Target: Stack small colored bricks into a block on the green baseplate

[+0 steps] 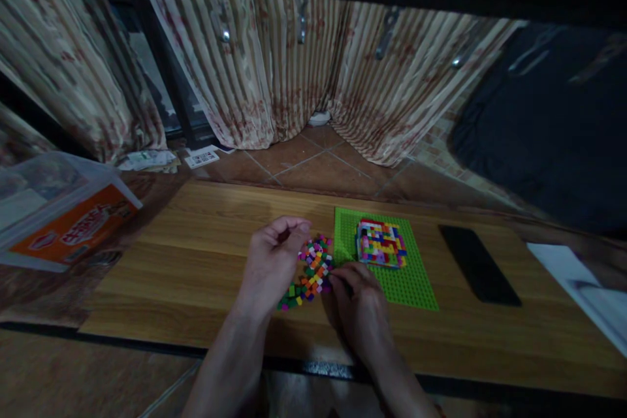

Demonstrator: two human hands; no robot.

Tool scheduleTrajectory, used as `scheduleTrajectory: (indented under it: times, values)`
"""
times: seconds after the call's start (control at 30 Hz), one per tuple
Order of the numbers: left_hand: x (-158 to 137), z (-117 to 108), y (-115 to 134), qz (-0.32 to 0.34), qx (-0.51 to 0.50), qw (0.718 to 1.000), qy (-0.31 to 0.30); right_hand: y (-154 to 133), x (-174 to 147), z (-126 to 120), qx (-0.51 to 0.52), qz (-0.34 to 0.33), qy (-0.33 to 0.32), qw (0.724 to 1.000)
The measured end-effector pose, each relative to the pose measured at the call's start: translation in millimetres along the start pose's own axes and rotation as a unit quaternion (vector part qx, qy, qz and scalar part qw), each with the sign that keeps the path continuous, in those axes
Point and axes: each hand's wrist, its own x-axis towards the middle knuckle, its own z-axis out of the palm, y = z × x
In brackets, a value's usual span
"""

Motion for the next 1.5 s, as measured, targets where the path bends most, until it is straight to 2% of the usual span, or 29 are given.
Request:
scheduleTrajectory:
  times: [0.17, 0.3, 0.47, 0.73, 0.83, 1.1, 1.5]
  values:
    - [2.1, 5.8, -5.0, 0.009, 0.030, 0.999, -0.021, 3.5, 8.5, -24.3, 0.050, 0.006, 0.056, 0.997]
    - [3.2, 11.5, -9.7, 0.011, 0.046, 0.998, -0.040, 23.0, 15.3, -53.5, 0.037, 0.024, 0.120, 0.992]
    - [3.3, 19.6, -16.1, 0.025, 0.100, 0.992, -0.072, 49.8, 19.3, -74.4, -0.013, 0.068, 0.154, 0.986]
    - [2.8, 31.2, -30.4, 0.043, 0.199, 0.963, -0.179, 50.7, 27.0, -68.5, -0.047, 0.044, 0.137, 0.989]
    - [2.5, 34.0, -31.6, 0.040, 0.219, 0.955, -0.195, 51.4, 30.1, -64.4, -0.054, 0.039, 0.149, 0.987]
    - [7.0, 34.3, -32.1, 0.055, 0.283, 0.942, -0.170, 52.3, 33.7, -62.0, -0.060, 0.058, 0.167, 0.982]
    - [6.5, 35.8, -28.6, 0.068, 0.310, 0.934, -0.164, 49.4, 32.5, -64.7, -0.061, 0.038, 0.141, 0.987]
